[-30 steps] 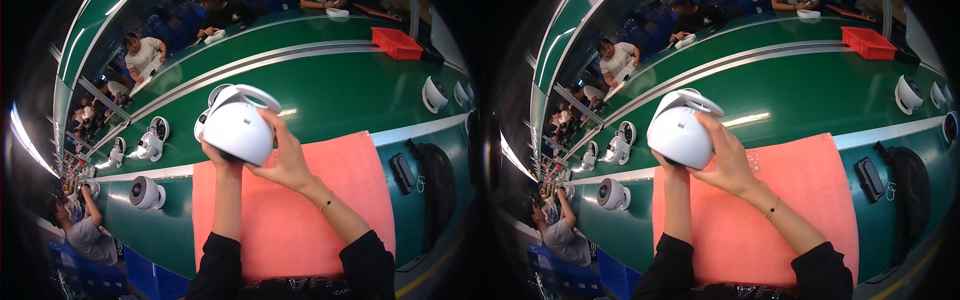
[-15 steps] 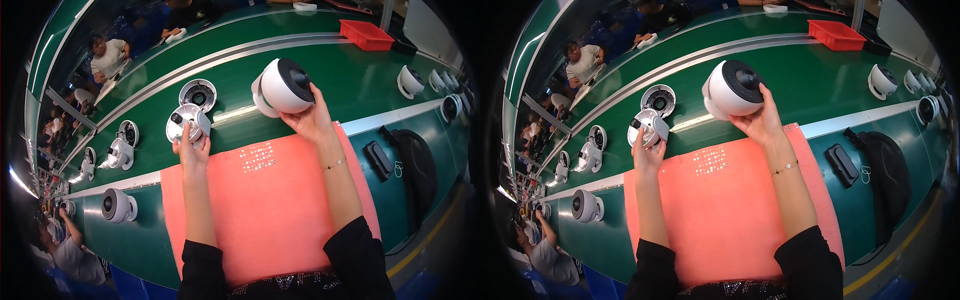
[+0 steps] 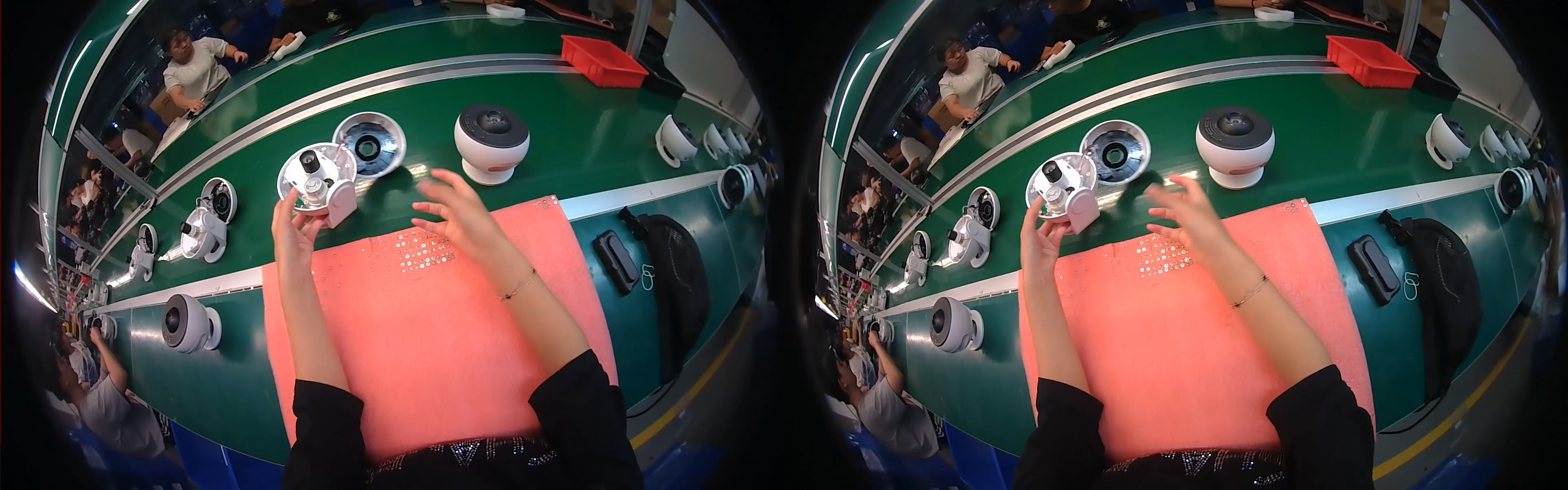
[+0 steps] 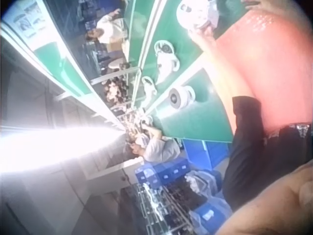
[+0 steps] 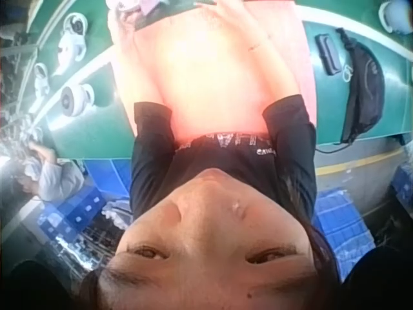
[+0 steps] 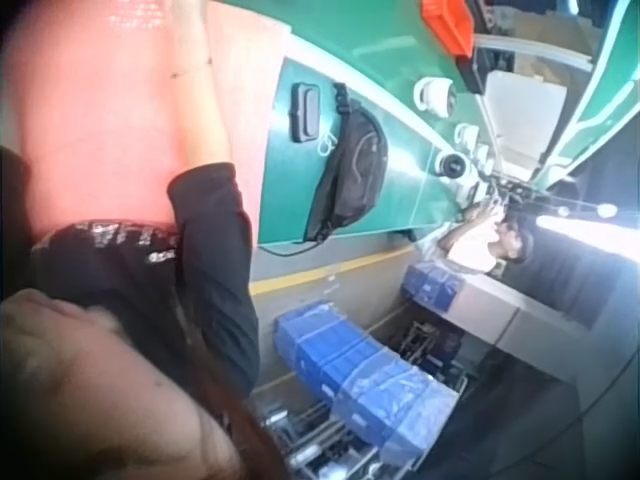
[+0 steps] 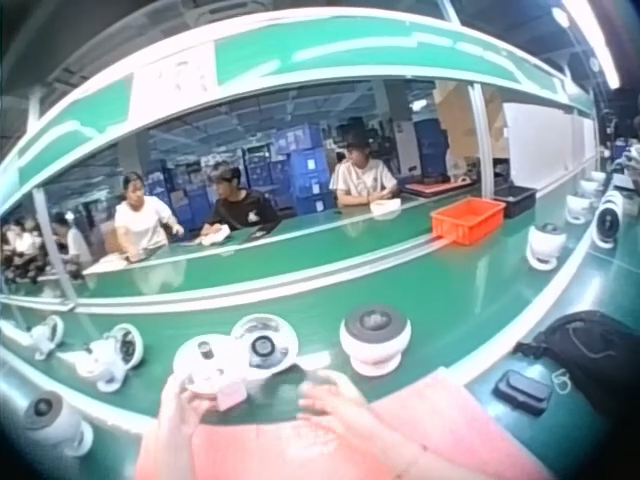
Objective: Assembling components of spherical security cameras on a production line.
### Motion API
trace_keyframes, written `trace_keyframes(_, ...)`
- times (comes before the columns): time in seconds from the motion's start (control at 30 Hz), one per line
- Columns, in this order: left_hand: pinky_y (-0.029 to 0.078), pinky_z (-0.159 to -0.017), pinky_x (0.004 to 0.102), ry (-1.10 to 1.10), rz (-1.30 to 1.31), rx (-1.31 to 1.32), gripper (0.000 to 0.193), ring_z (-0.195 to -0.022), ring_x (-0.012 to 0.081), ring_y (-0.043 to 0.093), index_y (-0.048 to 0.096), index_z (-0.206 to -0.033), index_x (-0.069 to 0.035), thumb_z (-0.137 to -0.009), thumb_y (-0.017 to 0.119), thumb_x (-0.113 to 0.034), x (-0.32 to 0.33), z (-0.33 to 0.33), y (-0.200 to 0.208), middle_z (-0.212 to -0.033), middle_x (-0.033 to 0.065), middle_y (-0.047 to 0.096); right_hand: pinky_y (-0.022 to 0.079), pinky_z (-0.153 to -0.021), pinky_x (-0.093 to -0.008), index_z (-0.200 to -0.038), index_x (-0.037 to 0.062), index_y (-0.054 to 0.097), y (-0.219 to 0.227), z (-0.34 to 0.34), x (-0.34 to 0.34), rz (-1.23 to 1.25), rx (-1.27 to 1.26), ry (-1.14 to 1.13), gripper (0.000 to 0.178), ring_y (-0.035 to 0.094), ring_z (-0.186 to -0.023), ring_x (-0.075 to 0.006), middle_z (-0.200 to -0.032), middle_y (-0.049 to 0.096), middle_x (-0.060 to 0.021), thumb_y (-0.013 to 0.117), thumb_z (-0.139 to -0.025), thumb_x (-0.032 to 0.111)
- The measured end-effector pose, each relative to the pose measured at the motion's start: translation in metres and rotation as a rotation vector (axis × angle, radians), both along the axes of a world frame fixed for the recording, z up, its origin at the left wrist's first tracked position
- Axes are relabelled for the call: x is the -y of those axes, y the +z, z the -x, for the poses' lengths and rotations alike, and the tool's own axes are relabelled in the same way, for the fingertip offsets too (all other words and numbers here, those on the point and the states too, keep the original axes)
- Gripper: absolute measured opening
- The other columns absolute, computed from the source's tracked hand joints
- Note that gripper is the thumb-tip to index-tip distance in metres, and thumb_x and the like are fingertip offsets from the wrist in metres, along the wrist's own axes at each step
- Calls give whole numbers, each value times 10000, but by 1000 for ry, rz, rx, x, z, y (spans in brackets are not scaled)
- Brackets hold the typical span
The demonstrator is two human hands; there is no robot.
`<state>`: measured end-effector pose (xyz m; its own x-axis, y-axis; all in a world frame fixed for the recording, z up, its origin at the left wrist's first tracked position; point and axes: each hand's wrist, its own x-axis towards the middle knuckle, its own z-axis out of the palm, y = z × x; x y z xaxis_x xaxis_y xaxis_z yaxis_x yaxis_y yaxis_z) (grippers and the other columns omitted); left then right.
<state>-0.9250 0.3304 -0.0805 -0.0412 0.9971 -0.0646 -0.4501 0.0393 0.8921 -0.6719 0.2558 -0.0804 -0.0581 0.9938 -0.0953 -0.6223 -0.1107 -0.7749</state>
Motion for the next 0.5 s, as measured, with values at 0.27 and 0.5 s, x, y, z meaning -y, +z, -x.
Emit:
trace_keyframes(0.27, 574, -614, 337, -204, 34, -75, 455, -828, 199, 643, 526, -1121, -36, -846, 513, -398, 52, -7, 70, -988, 103, 627, 207, -990, -543, -1185, 236, 525, 36, -19, 87, -782, 1807, -569, 669, 172, -1150, -407, -1280, 184, -172, 739, -574, 68)
trace_keyframes(0.5, 466, -819, 268, -601, 53, -134, 325, -915, 143, 586, 576, -1083, -1, -857, 570, -235, 57, -6, 60, -1056, 67, 596, 426, -858, -462, -755, 129, 565, 62, -46, 152, -1192, 1546, -257, 244, 338, -1101, -386, -1034, 594, -108, 690, -575, 22)
